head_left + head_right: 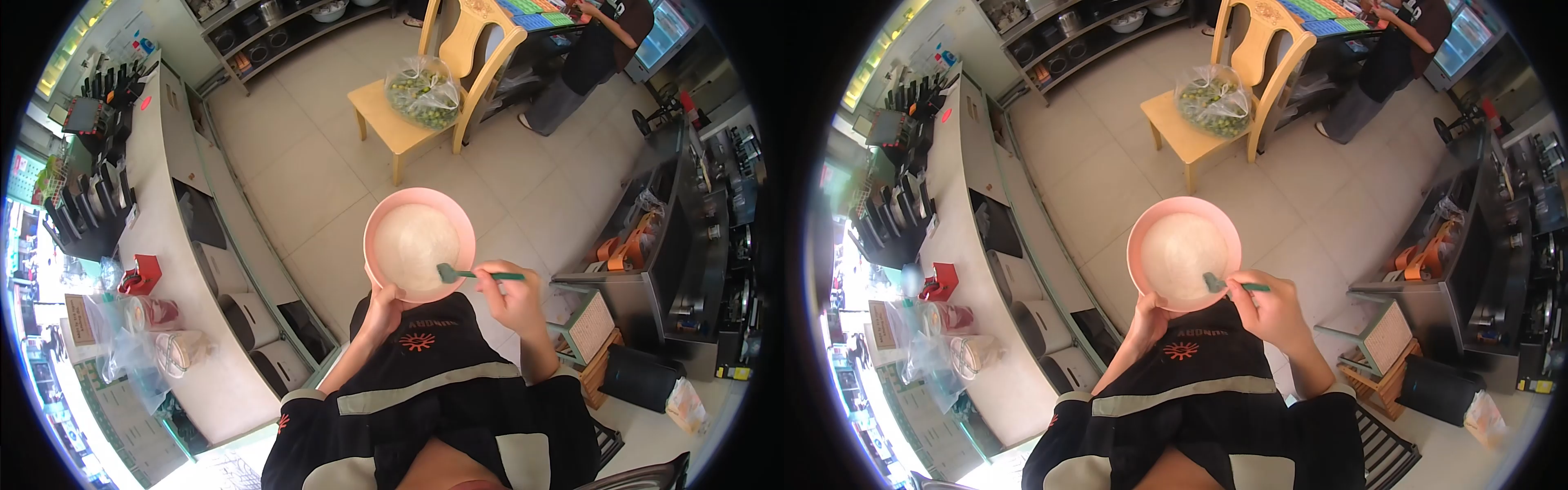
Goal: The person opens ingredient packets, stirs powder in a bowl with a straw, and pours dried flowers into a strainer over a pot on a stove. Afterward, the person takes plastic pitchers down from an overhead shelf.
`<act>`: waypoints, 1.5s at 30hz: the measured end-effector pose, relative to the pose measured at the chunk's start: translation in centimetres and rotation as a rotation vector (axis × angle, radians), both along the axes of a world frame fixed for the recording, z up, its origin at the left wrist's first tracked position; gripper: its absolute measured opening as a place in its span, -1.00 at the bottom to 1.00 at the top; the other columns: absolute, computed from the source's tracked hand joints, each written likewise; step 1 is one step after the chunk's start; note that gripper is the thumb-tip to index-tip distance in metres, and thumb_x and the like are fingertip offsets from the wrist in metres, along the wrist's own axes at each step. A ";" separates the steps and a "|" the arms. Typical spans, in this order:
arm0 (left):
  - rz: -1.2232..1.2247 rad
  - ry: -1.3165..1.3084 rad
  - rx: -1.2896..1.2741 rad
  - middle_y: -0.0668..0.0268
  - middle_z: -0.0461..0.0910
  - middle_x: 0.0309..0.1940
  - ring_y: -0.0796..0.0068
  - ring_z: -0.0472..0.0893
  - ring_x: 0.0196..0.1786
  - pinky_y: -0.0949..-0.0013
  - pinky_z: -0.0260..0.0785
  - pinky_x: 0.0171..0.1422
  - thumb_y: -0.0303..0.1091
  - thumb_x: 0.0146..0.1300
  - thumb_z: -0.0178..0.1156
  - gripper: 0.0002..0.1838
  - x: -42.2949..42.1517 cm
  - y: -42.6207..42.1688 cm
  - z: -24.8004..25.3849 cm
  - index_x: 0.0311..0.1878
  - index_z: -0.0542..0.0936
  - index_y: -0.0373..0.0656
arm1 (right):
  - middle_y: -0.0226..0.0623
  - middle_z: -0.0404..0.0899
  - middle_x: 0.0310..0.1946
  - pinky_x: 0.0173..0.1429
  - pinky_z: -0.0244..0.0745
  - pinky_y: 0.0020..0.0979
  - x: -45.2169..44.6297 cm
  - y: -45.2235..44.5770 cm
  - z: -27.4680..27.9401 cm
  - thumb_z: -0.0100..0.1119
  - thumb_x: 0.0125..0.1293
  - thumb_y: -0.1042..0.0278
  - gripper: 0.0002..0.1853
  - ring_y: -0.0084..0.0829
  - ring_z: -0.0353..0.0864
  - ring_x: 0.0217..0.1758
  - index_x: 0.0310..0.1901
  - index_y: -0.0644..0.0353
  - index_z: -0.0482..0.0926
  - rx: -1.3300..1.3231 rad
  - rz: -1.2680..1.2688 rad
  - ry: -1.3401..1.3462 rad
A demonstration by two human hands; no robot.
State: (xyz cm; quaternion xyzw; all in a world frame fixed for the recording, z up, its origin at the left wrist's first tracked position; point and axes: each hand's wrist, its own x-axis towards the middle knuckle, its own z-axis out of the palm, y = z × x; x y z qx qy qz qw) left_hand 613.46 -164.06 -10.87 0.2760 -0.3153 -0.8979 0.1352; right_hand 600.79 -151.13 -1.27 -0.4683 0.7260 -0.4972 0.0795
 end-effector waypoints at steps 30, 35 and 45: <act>-0.095 0.010 -0.024 0.10 0.06 0.12 0.10 0.33 0.04 0.04 0.38 -0.08 -0.42 -0.19 -0.04 -0.11 0.5 0.6 -1.0 0.23 -0.28 0.07 | -0.22 0.51 -0.52 -0.44 0.43 -0.52 -2.1 1.4 -1.9 -0.02 0.14 0.57 -0.94 -0.47 0.52 -0.51 -0.38 0.36 0.45 0.032 0.059 0.247; -0.075 -0.016 -0.121 0.10 0.00 0.14 0.11 0.28 0.09 0.04 0.38 -0.08 -0.44 -0.18 -0.04 -0.11 0.2 0.6 0.0 0.23 -0.30 0.08 | -0.26 0.49 -0.54 -0.45 0.48 -0.54 -1.0 0.5 -7.4 -0.11 0.24 0.39 -0.81 -0.47 0.53 -0.53 -0.35 0.35 0.42 -0.249 -0.370 -0.679; -0.112 -0.043 -0.074 0.12 0.10 0.10 0.11 0.37 0.01 0.06 0.38 -0.06 -0.42 -0.16 -0.04 -0.15 0.4 -0.1 -1.3 0.24 -0.22 0.01 | -0.22 0.49 -0.52 -0.41 0.52 -0.52 -2.9 -1.5 -8.6 -0.12 0.25 0.37 -0.81 -0.45 0.56 -0.50 -0.33 0.34 0.40 -0.382 -0.457 -0.915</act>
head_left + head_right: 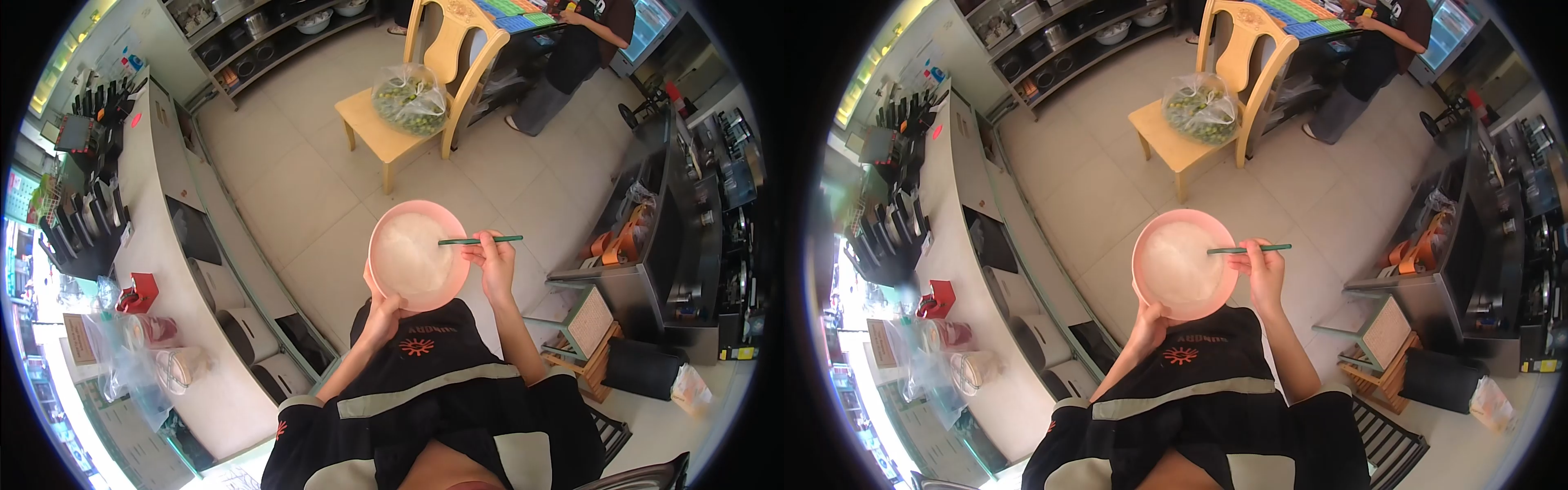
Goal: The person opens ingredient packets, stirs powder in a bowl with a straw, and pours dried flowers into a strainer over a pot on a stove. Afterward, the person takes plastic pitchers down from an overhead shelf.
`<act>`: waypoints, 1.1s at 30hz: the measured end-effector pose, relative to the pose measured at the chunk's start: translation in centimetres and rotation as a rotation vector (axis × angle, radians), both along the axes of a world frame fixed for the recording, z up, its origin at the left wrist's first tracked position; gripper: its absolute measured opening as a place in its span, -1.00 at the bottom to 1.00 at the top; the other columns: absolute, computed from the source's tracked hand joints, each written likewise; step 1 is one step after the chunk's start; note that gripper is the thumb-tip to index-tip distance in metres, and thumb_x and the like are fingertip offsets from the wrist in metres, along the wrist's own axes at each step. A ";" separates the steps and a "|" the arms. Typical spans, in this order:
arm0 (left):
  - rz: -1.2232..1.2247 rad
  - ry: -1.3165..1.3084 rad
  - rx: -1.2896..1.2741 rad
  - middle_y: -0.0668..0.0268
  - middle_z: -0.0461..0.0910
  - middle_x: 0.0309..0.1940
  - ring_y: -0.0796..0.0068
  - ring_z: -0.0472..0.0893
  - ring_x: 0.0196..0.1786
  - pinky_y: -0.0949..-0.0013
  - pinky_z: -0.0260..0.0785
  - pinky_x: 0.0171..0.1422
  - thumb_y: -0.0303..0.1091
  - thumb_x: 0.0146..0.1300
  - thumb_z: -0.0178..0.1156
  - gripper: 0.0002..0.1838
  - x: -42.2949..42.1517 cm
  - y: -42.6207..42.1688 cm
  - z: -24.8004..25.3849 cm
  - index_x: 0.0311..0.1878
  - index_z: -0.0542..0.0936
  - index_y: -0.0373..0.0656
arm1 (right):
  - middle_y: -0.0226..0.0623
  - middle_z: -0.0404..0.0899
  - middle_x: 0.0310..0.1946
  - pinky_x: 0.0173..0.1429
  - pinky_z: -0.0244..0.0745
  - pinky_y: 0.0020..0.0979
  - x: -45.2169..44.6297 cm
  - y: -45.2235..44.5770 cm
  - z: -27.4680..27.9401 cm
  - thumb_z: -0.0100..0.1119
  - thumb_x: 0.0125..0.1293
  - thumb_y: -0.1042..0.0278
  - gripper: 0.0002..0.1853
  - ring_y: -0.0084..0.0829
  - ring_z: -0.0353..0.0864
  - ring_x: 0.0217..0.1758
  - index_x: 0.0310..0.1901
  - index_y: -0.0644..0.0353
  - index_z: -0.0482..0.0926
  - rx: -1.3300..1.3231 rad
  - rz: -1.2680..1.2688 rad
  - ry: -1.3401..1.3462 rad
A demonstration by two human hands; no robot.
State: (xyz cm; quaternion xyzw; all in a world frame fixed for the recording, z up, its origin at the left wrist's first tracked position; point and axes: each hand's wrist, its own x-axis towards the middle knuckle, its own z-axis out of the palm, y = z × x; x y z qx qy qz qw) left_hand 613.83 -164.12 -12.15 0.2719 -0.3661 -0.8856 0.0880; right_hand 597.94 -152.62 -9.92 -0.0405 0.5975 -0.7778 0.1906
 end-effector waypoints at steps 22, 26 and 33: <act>-0.289 -0.025 0.065 0.02 0.36 -0.06 0.15 0.47 -0.09 0.16 0.40 -0.04 -0.35 -0.19 -0.05 -0.36 -10.8 3.5 -0.4 0.07 0.18 -0.41 | -0.24 0.54 -0.36 -0.33 0.47 -0.47 -6.3 10.4 5.9 0.12 -0.09 0.62 -0.80 -0.31 0.56 -0.38 -0.36 0.19 0.50 0.321 0.348 1.170; -0.452 -0.028 0.049 -0.02 0.35 -0.06 0.11 0.48 -0.12 0.11 0.40 -0.05 -0.39 -0.20 -0.06 -0.35 -14.8 4.5 -0.3 0.09 0.15 -0.43 | -0.25 0.55 -0.41 -0.38 0.44 -0.49 -12.0 13.5 7.3 0.12 -0.08 0.62 -0.86 -0.34 0.55 -0.45 -0.42 0.19 0.52 0.407 0.207 1.023; -0.568 -0.058 0.143 -0.05 0.33 -0.06 0.08 0.48 -0.14 0.03 0.41 -0.09 -0.43 -0.20 -0.06 -0.33 -21.7 7.2 0.7 0.10 0.11 -0.44 | -0.33 0.51 -0.45 -0.43 0.41 -0.45 -16.2 15.6 10.7 0.15 -0.14 0.60 -0.80 -0.35 0.50 -0.46 -0.41 0.15 0.46 0.567 0.469 1.344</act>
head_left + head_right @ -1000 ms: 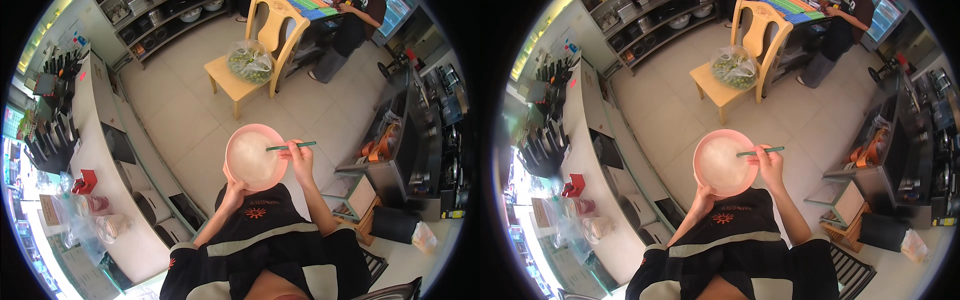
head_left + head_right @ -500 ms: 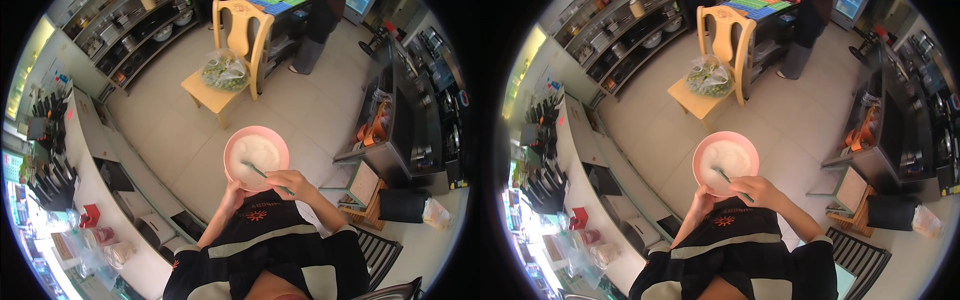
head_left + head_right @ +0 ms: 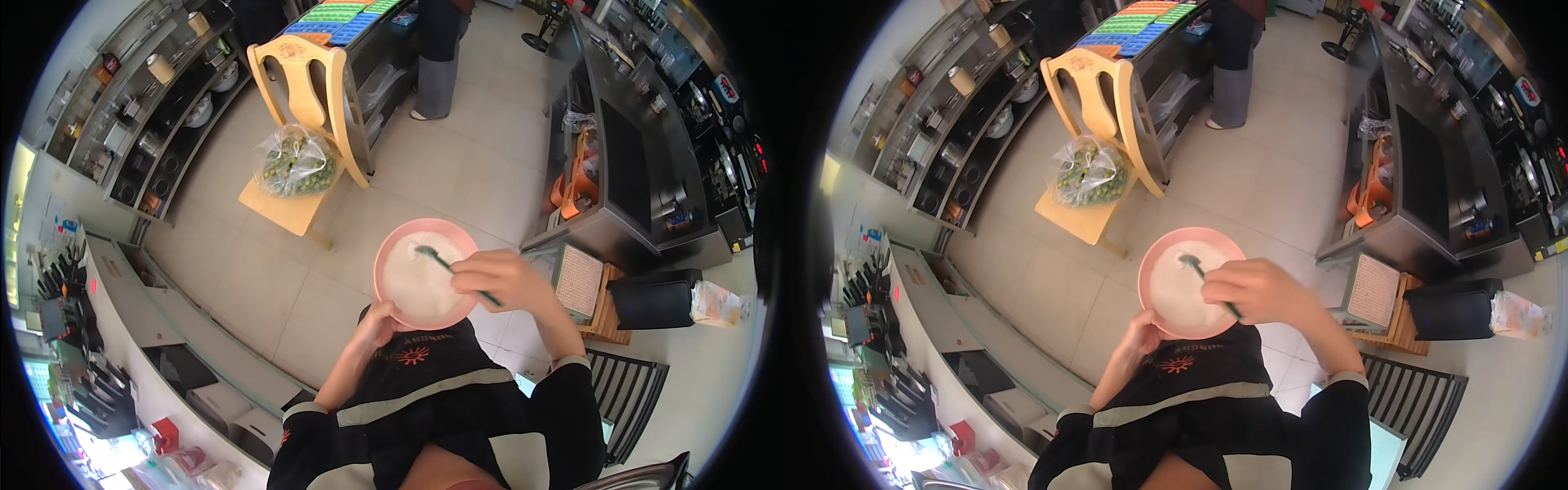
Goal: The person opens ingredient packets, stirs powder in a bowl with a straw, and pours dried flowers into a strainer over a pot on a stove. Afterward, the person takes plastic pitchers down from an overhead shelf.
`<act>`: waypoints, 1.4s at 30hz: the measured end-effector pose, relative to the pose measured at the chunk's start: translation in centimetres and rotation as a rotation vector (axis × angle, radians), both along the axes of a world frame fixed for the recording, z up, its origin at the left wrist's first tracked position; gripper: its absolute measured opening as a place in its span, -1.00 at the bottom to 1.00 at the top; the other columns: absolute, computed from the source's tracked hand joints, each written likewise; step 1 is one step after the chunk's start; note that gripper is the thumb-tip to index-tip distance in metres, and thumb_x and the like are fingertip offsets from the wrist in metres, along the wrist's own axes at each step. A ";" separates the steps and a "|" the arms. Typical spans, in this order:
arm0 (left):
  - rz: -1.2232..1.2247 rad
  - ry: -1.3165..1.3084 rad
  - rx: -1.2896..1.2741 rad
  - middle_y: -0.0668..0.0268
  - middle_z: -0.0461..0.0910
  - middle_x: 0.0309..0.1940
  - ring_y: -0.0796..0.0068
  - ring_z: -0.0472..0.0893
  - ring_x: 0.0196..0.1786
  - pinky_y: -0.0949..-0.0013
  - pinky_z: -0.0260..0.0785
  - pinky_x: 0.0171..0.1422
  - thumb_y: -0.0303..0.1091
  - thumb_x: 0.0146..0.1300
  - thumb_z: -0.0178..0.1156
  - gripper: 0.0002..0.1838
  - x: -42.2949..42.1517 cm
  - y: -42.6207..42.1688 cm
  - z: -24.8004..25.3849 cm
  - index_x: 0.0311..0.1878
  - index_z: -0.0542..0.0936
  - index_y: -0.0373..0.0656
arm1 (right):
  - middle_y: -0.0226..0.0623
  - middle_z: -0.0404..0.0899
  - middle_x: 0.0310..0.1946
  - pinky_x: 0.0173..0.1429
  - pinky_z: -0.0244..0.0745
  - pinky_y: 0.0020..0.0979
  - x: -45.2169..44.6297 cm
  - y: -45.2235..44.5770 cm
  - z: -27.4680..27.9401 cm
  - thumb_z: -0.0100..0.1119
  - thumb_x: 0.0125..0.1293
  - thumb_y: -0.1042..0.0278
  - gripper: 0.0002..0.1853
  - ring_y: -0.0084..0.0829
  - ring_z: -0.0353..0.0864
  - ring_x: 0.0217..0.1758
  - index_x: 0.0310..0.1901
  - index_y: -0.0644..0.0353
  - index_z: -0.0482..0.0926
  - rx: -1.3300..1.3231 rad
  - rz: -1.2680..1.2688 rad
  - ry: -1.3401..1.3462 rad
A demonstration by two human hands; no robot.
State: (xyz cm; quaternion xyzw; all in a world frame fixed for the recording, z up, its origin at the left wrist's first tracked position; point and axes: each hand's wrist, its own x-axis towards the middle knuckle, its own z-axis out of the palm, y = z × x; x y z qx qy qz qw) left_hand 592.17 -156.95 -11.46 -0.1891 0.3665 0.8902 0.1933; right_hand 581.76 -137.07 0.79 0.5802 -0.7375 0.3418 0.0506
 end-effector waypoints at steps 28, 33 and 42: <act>-0.661 0.054 0.092 0.02 0.17 0.04 0.10 0.42 -0.03 0.06 0.45 -0.14 -0.41 -0.23 -0.01 -0.17 -54.5 6.6 -0.2 0.20 -0.13 -0.15 | -0.21 0.51 -0.53 -0.41 0.42 -0.50 -41.2 10.8 0.2 0.07 -0.02 0.59 -0.96 -0.37 0.55 -0.50 -0.47 0.33 0.50 -0.199 -0.932 -0.132; -0.691 0.104 -0.058 0.02 0.28 -0.01 0.12 0.45 -0.06 0.04 0.43 -0.11 -0.39 -0.27 0.01 -0.19 -65.7 13.1 0.2 0.18 0.01 -0.29 | -0.27 0.51 -0.53 -0.41 0.44 -0.57 -54.7 17.8 -7.3 -0.06 0.20 0.48 -0.84 -0.58 0.53 -0.46 -0.44 0.38 0.47 -0.544 -1.019 -0.674; -0.833 -0.036 -0.026 0.05 0.29 -0.04 0.20 0.45 -0.07 0.11 0.45 -0.13 -0.41 -0.24 -0.03 -0.24 -84.9 22.0 0.4 0.16 0.01 -0.27 | -0.33 0.48 -0.48 -0.30 0.47 -0.55 -79.5 24.9 -5.2 -0.10 0.24 0.39 -0.82 -0.53 0.54 -0.39 -0.38 0.35 0.42 -0.259 -0.447 -1.106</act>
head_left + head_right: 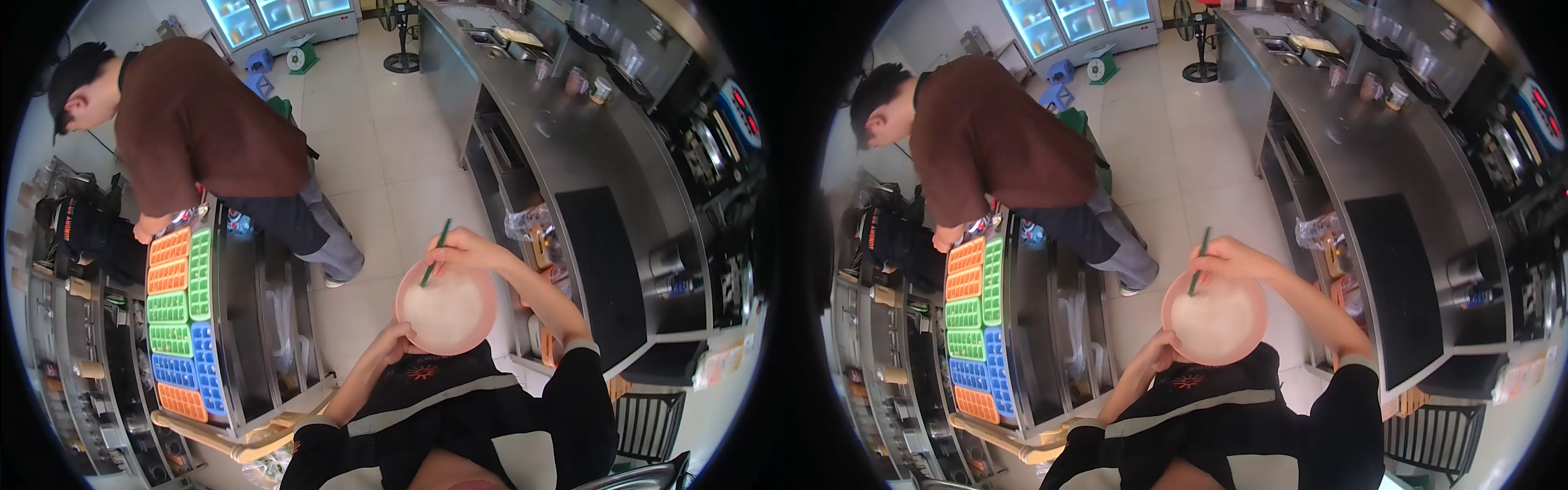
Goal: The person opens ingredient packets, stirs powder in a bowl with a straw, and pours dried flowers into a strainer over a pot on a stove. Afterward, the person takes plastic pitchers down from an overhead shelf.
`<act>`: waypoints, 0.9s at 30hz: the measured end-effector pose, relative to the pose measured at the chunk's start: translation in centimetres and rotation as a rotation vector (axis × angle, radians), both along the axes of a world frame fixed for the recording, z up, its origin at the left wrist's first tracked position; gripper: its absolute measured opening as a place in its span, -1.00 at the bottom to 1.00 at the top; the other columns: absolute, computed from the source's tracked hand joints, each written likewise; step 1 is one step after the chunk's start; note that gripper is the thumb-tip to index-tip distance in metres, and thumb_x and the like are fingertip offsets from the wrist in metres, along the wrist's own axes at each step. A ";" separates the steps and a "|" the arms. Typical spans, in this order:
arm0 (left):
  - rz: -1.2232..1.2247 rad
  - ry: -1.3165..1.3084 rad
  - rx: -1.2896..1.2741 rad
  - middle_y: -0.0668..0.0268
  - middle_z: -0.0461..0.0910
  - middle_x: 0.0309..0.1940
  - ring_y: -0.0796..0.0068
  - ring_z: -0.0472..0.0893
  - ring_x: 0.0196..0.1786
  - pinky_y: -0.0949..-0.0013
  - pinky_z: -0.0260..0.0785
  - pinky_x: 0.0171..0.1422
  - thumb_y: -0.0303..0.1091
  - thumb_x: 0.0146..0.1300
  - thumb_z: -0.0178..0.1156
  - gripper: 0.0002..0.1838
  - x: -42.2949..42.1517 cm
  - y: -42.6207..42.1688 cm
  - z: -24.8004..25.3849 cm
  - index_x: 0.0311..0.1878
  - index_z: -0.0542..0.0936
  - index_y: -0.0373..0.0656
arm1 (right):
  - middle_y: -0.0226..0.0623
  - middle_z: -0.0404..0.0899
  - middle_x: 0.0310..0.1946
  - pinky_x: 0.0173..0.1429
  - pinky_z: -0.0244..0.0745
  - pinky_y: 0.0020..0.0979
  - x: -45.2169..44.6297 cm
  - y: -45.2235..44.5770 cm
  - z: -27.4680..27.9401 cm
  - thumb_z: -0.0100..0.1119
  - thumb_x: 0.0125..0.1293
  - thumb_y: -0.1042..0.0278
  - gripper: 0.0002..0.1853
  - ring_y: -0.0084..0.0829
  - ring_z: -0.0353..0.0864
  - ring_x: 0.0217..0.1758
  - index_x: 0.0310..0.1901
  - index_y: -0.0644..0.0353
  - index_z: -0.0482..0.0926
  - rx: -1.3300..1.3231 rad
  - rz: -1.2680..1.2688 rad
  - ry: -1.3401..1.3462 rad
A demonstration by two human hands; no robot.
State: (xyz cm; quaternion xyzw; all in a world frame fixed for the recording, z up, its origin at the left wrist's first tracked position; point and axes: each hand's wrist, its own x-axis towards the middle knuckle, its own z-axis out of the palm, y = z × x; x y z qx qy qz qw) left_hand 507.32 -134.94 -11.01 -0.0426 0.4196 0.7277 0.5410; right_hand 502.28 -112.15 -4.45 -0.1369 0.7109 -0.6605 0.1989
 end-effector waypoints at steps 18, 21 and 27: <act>0.187 0.090 0.105 -0.01 0.28 -0.01 0.08 0.44 -0.04 0.08 0.43 -0.08 -0.39 -0.26 -0.05 -0.21 -48.9 14.6 1.6 0.19 0.00 -0.26 | -0.28 0.52 -0.46 -0.31 0.42 -0.45 -44.0 15.6 7.8 0.04 0.04 0.54 -0.93 -0.42 0.53 -0.40 -0.42 0.35 0.47 0.625 -0.086 0.732; 0.225 0.110 0.145 -0.08 0.23 0.02 0.04 0.47 -0.08 0.05 0.43 -0.11 -0.40 -0.26 -0.06 -0.20 -56.4 16.8 1.2 0.19 -0.04 -0.28 | -0.27 0.51 -0.50 -0.39 0.44 -0.49 -50.0 18.3 5.5 -0.01 0.12 0.50 -0.89 -0.48 0.54 -0.49 -0.44 0.38 0.44 0.657 -0.300 0.466; 0.343 0.173 0.089 0.02 0.01 0.11 0.03 0.35 0.03 0.04 0.48 -0.24 -0.43 -0.25 -0.07 -0.11 -70.9 21.9 -1.4 0.21 -0.27 0.06 | -0.20 0.50 -0.54 -0.43 0.52 -0.52 -66.4 23.4 -4.6 -0.11 0.24 0.37 -0.79 -0.41 0.56 -0.51 -0.38 0.36 0.44 -0.069 -0.596 -0.017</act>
